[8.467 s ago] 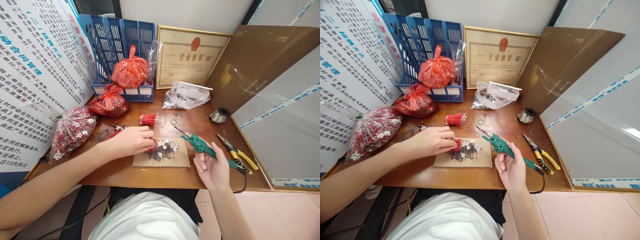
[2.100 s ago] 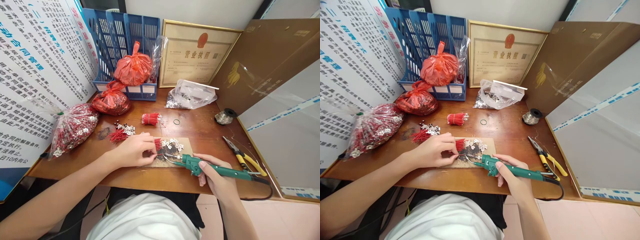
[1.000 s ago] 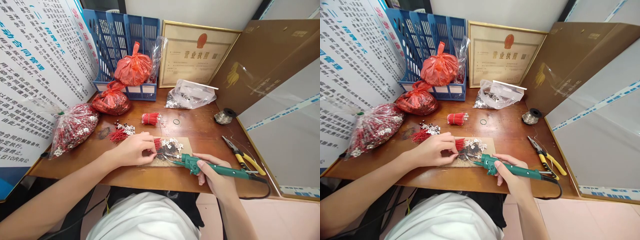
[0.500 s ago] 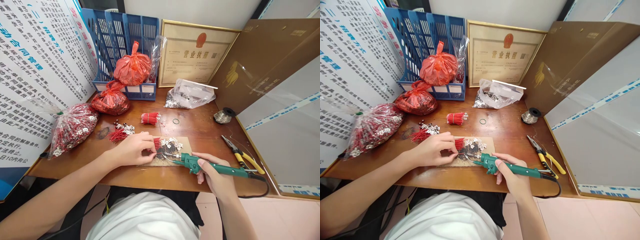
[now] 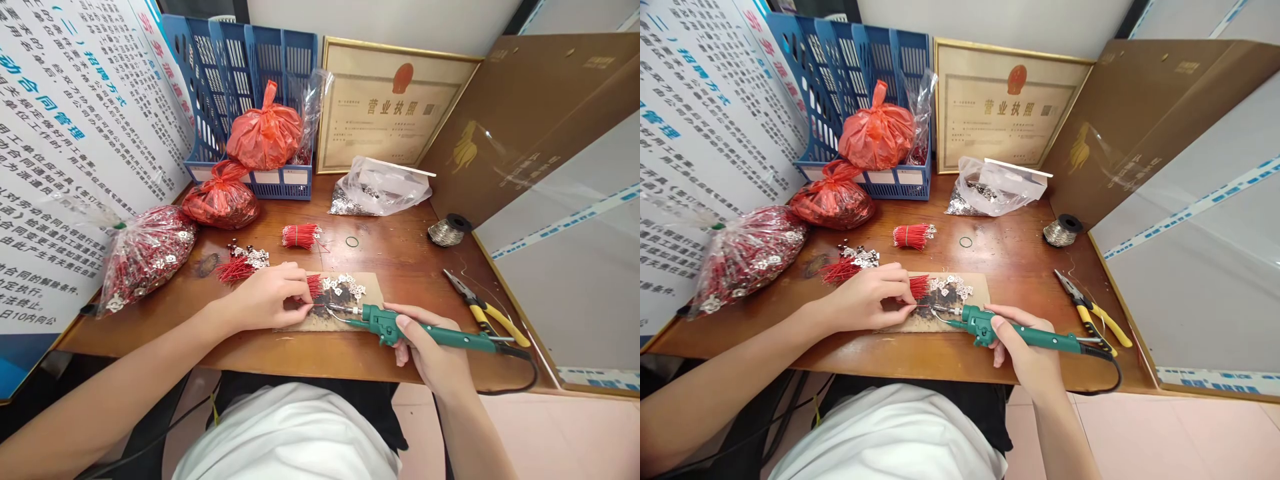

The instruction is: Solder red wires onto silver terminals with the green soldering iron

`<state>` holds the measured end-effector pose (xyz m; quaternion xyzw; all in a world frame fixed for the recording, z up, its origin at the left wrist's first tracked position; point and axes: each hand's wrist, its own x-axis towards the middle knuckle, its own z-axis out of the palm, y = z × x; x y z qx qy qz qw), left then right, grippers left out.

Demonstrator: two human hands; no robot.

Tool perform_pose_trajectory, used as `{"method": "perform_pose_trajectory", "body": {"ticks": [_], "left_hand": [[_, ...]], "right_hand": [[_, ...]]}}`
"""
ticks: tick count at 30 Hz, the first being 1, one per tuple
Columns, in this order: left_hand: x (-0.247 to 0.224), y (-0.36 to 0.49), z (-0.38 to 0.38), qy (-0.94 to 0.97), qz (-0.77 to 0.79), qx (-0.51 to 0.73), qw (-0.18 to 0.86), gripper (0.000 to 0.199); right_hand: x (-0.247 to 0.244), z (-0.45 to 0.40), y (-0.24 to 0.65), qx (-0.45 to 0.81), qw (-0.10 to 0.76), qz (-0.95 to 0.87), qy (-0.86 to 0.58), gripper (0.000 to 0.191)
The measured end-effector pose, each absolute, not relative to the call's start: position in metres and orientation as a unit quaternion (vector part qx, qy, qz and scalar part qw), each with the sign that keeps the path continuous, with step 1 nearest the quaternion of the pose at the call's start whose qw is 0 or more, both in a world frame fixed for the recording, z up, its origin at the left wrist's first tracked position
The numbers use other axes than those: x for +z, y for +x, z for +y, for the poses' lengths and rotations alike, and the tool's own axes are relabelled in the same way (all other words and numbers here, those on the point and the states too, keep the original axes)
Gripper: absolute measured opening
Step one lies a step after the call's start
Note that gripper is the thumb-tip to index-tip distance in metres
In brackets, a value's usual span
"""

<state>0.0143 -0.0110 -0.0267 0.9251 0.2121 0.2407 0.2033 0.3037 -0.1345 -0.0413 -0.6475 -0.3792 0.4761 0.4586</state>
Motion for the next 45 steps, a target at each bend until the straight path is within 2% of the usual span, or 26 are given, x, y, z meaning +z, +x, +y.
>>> {"method": "perform_pose_trajectory", "body": {"ticks": [11, 22, 31, 45], "left_hand": [[-0.027, 0.014, -0.011, 0.927, 0.211, 0.238, 0.196, 0.011], [-0.028, 0.015, -0.011, 0.928, 0.21, 0.243, 0.19, 0.012], [-0.027, 0.015, -0.012, 0.928, 0.207, 0.244, 0.19, 0.011], [-0.027, 0.016, -0.011, 0.928, 0.205, 0.247, 0.19, 0.012]], "right_hand": [[-0.031, -0.133, 0.3, 0.485, 0.447, -0.351, -0.665, 0.065], [-0.023, -0.135, 0.294, 0.478, 0.449, -0.346, -0.67, 0.061], [-0.055, -0.129, 0.313, 0.49, 0.439, -0.366, -0.657, 0.083], [-0.055, -0.13, 0.314, 0.492, 0.443, -0.374, -0.65, 0.078]]}}
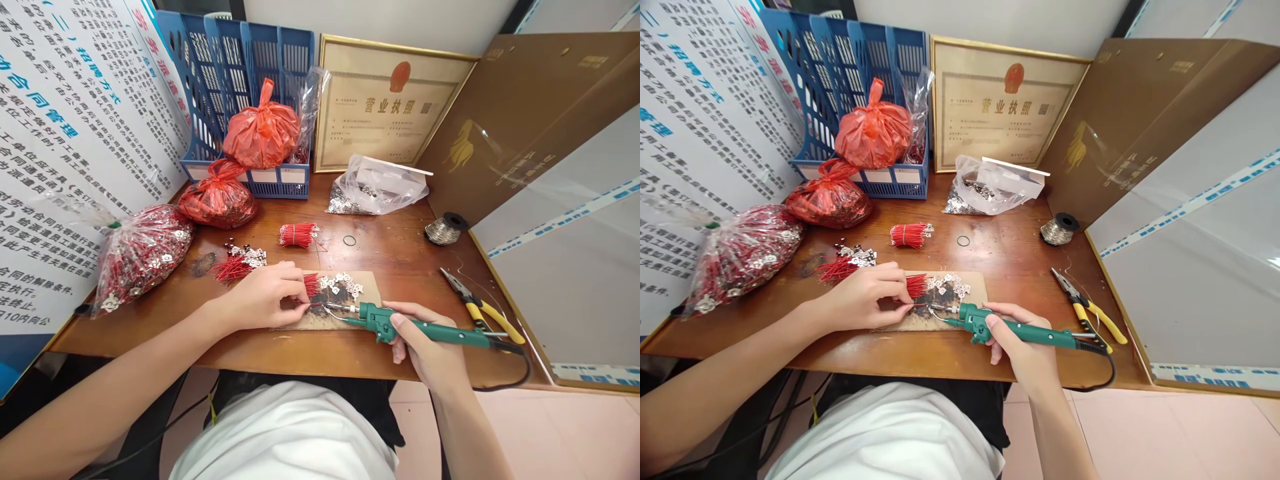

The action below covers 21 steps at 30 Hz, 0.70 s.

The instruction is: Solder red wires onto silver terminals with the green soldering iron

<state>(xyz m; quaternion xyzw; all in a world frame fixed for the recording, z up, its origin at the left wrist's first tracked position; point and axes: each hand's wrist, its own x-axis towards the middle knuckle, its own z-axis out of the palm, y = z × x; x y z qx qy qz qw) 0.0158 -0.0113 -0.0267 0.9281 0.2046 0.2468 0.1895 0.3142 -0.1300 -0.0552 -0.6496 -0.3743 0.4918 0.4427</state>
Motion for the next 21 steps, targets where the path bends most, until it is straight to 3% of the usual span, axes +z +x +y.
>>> {"method": "perform_pose_trajectory", "body": {"ticks": [21], "left_hand": [[-0.0289, 0.0148, -0.0112, 0.93, 0.207, 0.241, 0.186, 0.012]], "right_hand": [[-0.0549, -0.1309, 0.3142, 0.5, 0.46, -0.365, -0.636, 0.076]]}}
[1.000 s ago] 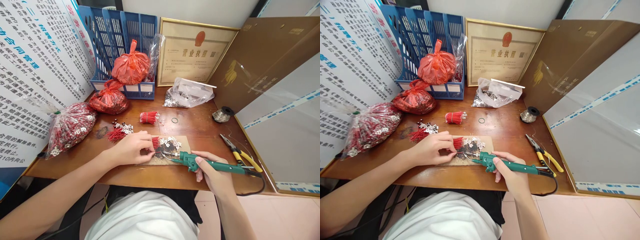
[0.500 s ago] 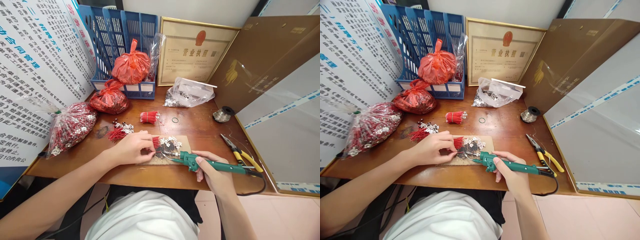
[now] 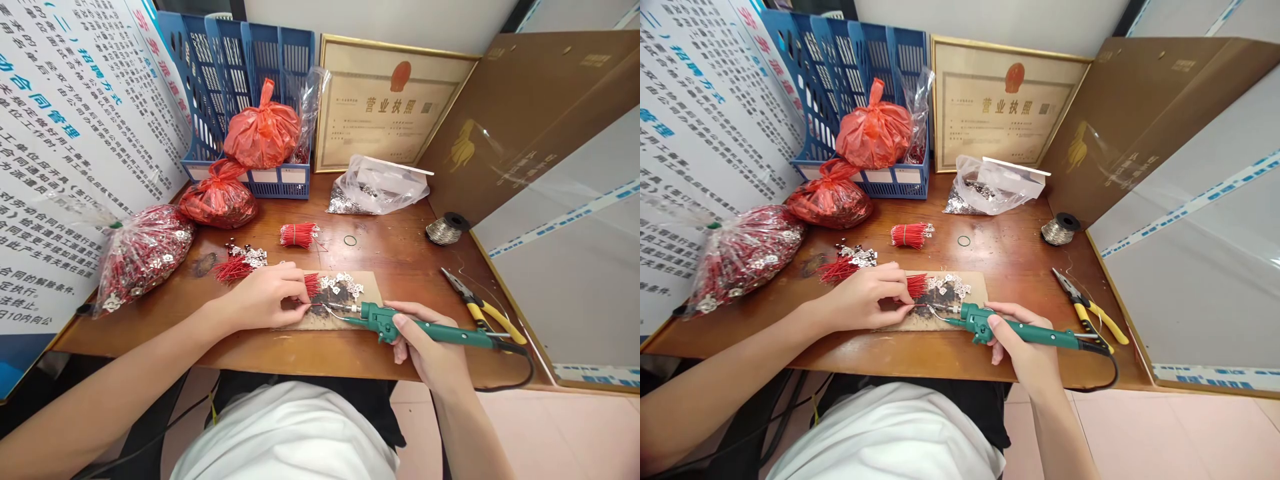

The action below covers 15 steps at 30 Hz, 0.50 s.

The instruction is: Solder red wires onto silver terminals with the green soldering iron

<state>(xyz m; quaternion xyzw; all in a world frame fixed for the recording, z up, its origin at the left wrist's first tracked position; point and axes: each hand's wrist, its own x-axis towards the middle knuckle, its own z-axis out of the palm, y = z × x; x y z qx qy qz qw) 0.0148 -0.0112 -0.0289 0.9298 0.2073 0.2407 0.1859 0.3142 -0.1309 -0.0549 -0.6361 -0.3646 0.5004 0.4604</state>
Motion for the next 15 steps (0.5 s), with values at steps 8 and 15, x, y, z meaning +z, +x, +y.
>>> {"method": "perform_pose_trajectory", "body": {"ticks": [8, 15], "left_hand": [[-0.029, 0.015, -0.01, 0.93, 0.209, 0.241, 0.184, 0.012], [-0.029, 0.015, -0.01, 0.929, 0.209, 0.242, 0.187, 0.012]], "right_hand": [[-0.031, -0.135, 0.301, 0.502, 0.465, -0.343, -0.644, 0.057], [-0.029, -0.134, 0.299, 0.498, 0.466, -0.334, -0.651, 0.056]]}}
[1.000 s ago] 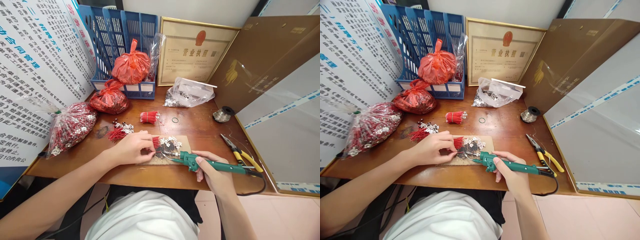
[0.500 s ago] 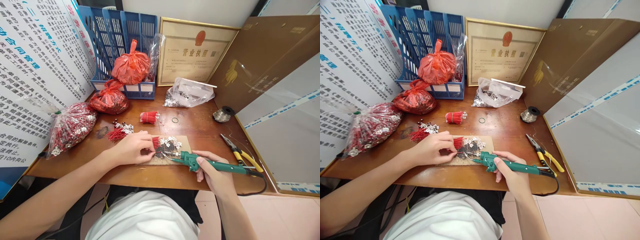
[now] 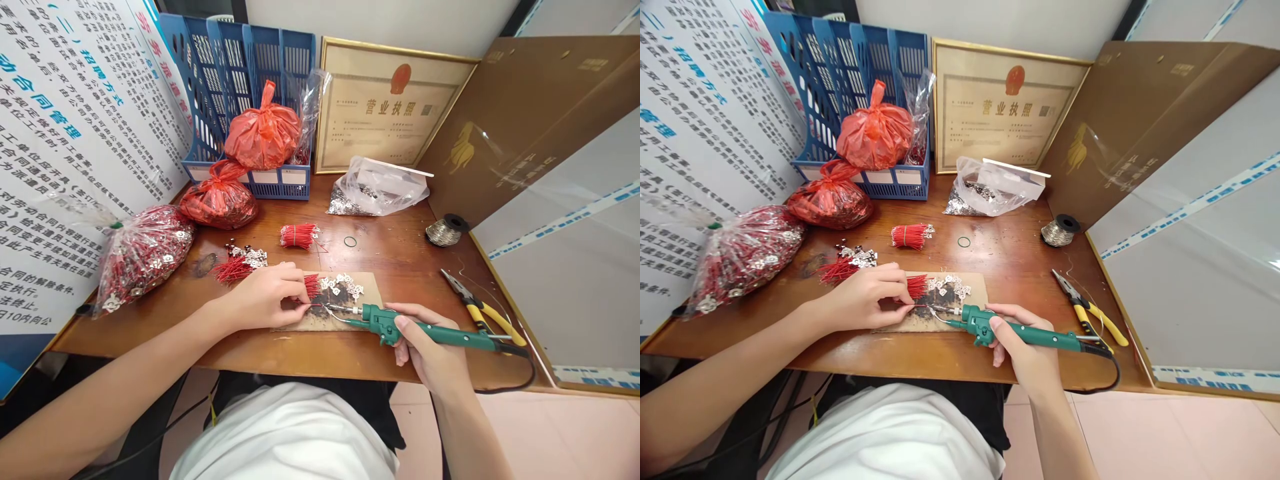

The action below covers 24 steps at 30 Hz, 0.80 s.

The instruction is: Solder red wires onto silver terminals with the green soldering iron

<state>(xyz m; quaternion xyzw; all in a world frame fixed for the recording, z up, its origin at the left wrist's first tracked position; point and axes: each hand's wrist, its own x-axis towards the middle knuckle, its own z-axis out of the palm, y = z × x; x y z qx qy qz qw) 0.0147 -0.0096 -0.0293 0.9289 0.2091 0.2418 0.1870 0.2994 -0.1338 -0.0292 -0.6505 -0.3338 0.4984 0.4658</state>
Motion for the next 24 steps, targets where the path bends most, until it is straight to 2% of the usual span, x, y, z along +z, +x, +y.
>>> {"method": "perform_pose_trajectory", "body": {"ticks": [12, 20, 24], "left_hand": [[-0.029, 0.014, -0.008, 0.928, 0.203, 0.245, 0.194, 0.01], [-0.029, 0.015, -0.008, 0.925, 0.206, 0.249, 0.199, 0.011], [-0.03, 0.015, -0.008, 0.925, 0.207, 0.248, 0.201, 0.011]], "right_hand": [[-0.021, -0.133, 0.296, 0.535, 0.521, -0.276, -0.604, 0.048], [-0.024, -0.13, 0.3, 0.547, 0.526, -0.258, -0.598, 0.054], [-0.04, -0.127, 0.312, 0.568, 0.529, -0.258, -0.575, 0.064]]}}
